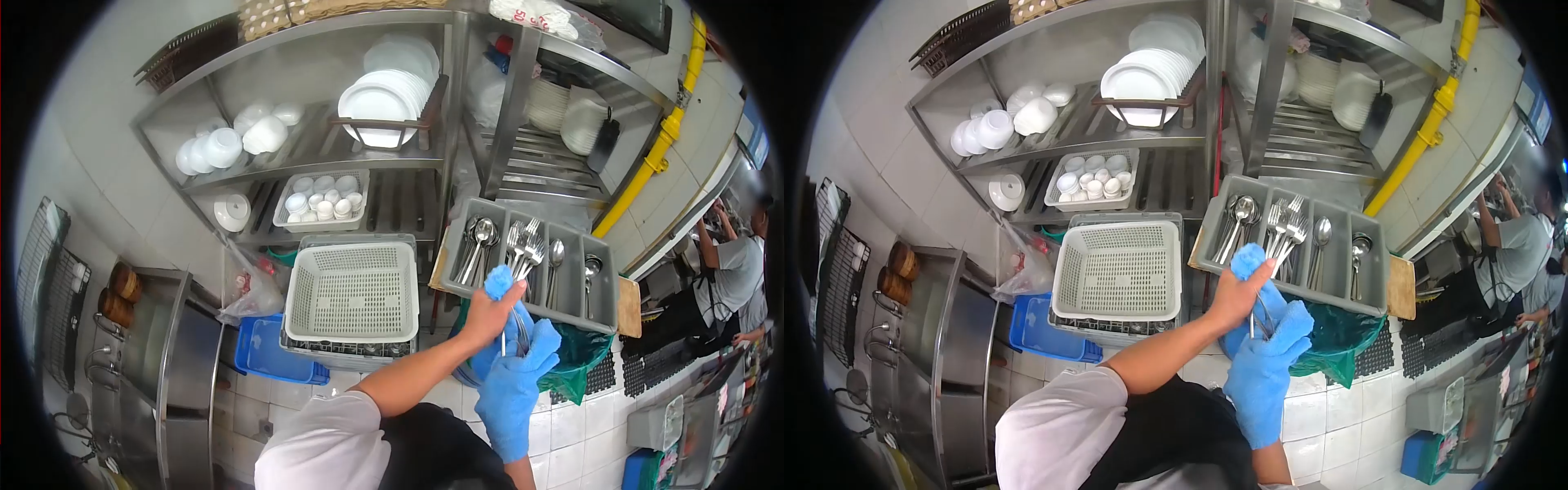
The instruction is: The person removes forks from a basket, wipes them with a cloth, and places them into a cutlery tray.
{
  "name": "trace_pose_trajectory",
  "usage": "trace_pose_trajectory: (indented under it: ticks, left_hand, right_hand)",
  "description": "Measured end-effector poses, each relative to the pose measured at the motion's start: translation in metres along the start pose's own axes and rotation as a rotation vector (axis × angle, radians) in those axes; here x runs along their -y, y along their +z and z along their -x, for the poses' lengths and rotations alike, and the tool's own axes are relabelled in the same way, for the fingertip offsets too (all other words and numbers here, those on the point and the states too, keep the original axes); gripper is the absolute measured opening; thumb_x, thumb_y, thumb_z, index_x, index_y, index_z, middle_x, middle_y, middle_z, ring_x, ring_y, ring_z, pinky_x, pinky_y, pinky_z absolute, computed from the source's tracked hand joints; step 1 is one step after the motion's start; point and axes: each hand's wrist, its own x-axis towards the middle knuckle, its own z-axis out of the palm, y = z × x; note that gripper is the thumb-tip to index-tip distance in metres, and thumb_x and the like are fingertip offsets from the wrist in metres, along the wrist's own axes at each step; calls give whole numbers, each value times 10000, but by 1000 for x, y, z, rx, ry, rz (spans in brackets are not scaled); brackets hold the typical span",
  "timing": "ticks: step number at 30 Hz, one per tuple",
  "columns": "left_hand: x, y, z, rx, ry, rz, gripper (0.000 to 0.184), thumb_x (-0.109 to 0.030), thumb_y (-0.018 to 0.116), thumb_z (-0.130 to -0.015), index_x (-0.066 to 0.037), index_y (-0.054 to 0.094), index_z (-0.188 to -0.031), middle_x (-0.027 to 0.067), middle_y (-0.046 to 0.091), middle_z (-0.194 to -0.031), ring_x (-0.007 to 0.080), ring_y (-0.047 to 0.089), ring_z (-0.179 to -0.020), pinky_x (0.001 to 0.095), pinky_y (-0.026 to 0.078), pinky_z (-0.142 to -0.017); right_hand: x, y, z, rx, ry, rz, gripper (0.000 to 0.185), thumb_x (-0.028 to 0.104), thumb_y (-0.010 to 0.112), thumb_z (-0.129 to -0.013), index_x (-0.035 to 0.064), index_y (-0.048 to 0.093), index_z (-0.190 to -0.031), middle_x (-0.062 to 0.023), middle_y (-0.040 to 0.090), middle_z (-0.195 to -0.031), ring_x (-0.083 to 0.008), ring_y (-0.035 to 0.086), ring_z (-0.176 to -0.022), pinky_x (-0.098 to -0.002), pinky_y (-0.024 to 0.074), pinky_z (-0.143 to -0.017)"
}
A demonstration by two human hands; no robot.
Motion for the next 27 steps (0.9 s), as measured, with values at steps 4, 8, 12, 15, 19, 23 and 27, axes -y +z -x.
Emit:
trace_pose_trajectory:
  ticks: [4, 8, 12, 15, 19, 23, 27]
  left_hand:
    - [-23, -16, -9, -1, 28, -44, 360, -441, 677, -912, -86, 679, -974, 60, 692, -909, 144, 665, -756, 334, 548, -741]
    - [-34, -24, 15, 445, -340, 1061, 620, -613, 472, -954, -74, 580, -1241, 108, 633, -1224, 256, 628, -1118, 436, 533, -941]
    - [13, -9, 22, 482, -398, 977, 447, -402, 577, -970, -69, 575, -1268, 93, 649, -1218, 237, 658, -1057, 394, 525, -943]
    - [3, -3, 9, 273, 26, 444, 295, -215, 619, -962, -47, 618, -1204, 80, 684, -1138, 198, 675, -991, 329, 527, -874]
    - [-24, -10, -13, -8, 579, -146, 136, -112, 619, -946, -2, 675, -1003, 60, 707, -794, 151, 664, -689, 320, 515, -630]
    - [-4, -31, -30, 101, -2, 563, 266, -212, 592, -953, 11, 653, -1084, 138, 703, -874, 228, 705, -832, 384, 570, -725]
    - [15, -19, 33, -28, 896, -417, 333, -308, 493, -1017, -20, 659, -1036, 128, 687, -1032, 211, 677, -916, 354, 550, -820]
  right_hand:
    - [0, -4, 1, -15, 2, -6, 181, 169, 663, -747, 13, 575, -771, -226, 546, -849, -387, 503, -909, -448, 406, -750]
    - [0, -6, -6, -45, 4, -17, 176, 167, 659, -750, 13, 576, -769, -227, 545, -848, -387, 503, -907, -446, 407, -750]
    - [1, -5, -9, -54, 16, -18, 171, 166, 654, -753, 14, 576, -766, -227, 545, -847, -386, 503, -905, -444, 407, -750]
    - [2, -2, -9, -41, 18, -13, 167, 164, 651, -756, 15, 577, -764, -227, 545, -846, -385, 503, -903, -442, 407, -750]
    - [5, -1, -8, -37, 9, -18, 163, 163, 647, -759, 16, 577, -762, -228, 545, -846, -385, 503, -901, -440, 407, -751]
    - [3, -3, -17, -99, -7, -16, 158, 161, 642, -762, 16, 578, -759, -228, 545, -845, -384, 503, -899, -438, 407, -751]
    - [1, 0, -19, -108, -21, 2, 154, 159, 638, -766, 17, 578, -757, -229, 545, -844, -383, 503, -896, -436, 408, -751]
